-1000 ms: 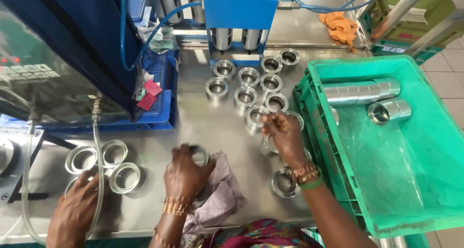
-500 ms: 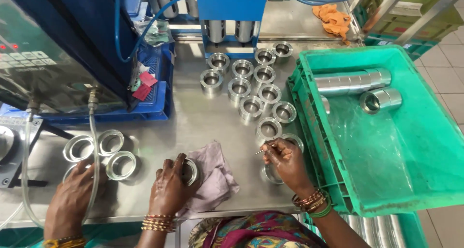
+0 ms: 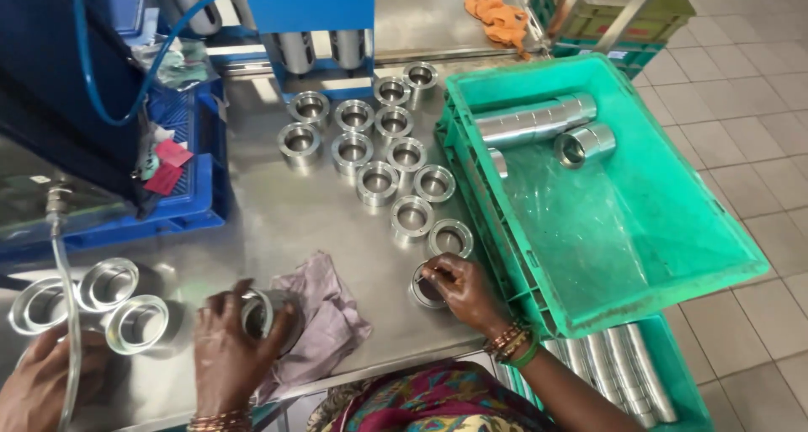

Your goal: Inspecting and sorting various metal cylindrical parts and rings on a workbench.

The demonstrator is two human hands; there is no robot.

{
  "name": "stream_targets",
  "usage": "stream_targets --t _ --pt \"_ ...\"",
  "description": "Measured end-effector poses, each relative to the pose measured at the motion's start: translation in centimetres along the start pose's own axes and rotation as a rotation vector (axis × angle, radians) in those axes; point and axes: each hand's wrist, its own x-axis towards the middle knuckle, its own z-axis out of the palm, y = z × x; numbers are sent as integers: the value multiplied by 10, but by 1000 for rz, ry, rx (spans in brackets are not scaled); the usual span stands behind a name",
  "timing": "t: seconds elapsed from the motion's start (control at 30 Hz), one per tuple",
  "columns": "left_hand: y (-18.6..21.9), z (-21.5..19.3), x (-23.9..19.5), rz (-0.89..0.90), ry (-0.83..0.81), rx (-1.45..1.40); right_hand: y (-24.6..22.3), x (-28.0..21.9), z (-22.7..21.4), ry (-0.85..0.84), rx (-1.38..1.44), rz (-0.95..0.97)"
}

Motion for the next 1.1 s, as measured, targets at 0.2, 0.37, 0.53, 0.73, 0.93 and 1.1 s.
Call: stream_targets --t 0.2,0.37,0.53,0.73,0.93,1.1 --pt "-53 4 20 -63 162 166 -2 -1 9 20 -82 -124" --pt "-83 11 25 -40 56 371 -14 -1 5 18 -178 -145" --pt "-104 30 34 -47 229 270 -20 -2 8 11 -268 -233" --pt "-118 37 46 -88 279 181 12 -32 -21 123 -56 72" --pt "-44 12 49 -56 323 -92 13 -48 -24 62 64 26" --pt "26 8 46 58 284 -234 -10 -46 -21 0 -287 -142"
